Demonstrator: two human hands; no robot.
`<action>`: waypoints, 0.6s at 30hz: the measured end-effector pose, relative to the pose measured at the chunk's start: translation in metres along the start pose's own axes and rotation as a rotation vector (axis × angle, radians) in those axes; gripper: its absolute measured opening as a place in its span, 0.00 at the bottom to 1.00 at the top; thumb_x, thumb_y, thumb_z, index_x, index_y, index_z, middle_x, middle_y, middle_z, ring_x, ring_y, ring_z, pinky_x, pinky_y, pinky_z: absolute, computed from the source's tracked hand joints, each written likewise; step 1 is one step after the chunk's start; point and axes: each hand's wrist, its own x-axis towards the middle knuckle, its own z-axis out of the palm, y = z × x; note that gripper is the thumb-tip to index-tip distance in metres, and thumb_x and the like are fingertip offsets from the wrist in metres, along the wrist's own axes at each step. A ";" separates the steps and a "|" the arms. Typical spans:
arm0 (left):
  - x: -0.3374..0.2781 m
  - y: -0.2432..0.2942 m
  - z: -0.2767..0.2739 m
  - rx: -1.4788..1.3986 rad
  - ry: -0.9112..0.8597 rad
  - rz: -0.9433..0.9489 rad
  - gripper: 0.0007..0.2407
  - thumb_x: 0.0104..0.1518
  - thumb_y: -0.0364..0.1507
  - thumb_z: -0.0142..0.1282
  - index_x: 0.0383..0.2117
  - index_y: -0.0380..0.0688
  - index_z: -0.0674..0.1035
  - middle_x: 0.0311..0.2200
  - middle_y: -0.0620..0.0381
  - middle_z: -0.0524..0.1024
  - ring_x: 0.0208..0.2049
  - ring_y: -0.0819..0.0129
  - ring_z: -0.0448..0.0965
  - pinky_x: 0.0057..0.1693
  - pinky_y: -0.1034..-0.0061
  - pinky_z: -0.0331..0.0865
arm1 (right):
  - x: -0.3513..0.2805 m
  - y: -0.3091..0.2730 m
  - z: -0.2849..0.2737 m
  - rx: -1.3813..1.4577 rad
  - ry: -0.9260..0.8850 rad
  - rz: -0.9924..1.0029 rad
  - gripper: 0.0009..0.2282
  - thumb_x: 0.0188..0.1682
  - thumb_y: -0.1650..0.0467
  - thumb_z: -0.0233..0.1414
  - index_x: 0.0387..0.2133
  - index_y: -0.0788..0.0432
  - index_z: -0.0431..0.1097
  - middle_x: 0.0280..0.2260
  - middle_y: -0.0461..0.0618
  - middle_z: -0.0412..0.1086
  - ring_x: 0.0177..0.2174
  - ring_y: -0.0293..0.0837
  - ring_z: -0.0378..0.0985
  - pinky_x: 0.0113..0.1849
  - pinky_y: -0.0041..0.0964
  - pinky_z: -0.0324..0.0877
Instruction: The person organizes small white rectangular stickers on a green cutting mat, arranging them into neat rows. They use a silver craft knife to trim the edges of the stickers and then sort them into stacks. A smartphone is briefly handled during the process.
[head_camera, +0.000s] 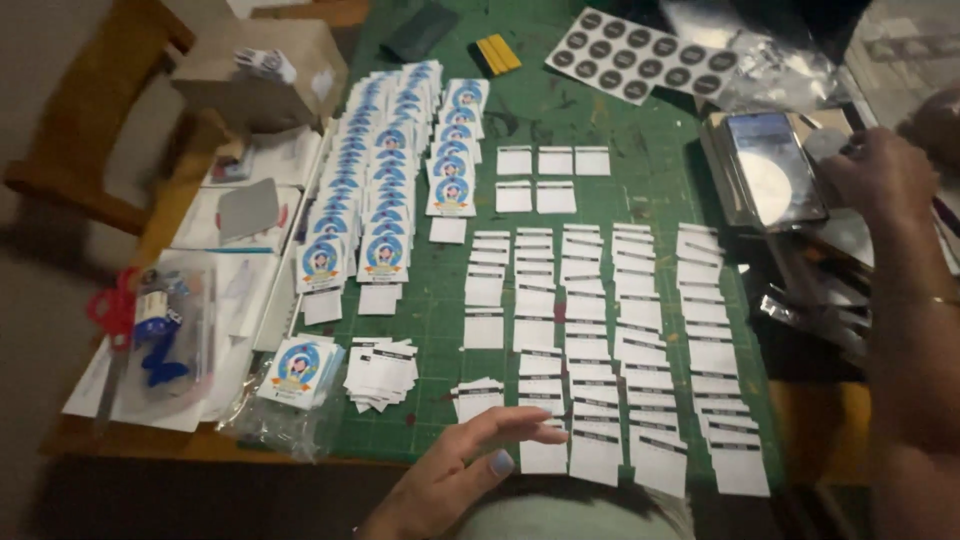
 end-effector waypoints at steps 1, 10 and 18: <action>0.000 -0.001 0.000 0.067 0.039 -0.019 0.24 0.69 0.47 0.46 0.65 0.46 0.73 0.61 0.54 0.82 0.67 0.65 0.76 0.71 0.63 0.62 | 0.001 0.005 0.000 -0.035 -0.016 -0.024 0.22 0.53 0.59 0.56 0.57 0.56 0.83 0.42 0.80 0.82 0.42 0.82 0.83 0.38 0.69 0.75; -0.004 -0.097 -0.064 1.312 0.741 0.465 0.19 0.72 0.39 0.43 0.61 0.42 0.74 0.67 0.45 0.72 0.71 0.45 0.68 0.76 0.46 0.59 | -0.006 -0.015 -0.014 -0.007 -0.114 0.015 0.20 0.57 0.61 0.58 0.55 0.64 0.81 0.46 0.74 0.82 0.41 0.76 0.84 0.35 0.66 0.76; -0.020 -0.127 -0.076 1.545 0.757 0.387 0.20 0.71 0.43 0.43 0.60 0.44 0.75 0.67 0.49 0.72 0.71 0.45 0.67 0.77 0.39 0.54 | -0.007 -0.010 -0.013 -0.010 -0.060 -0.027 0.21 0.54 0.61 0.58 0.58 0.57 0.79 0.45 0.76 0.82 0.43 0.80 0.83 0.40 0.67 0.75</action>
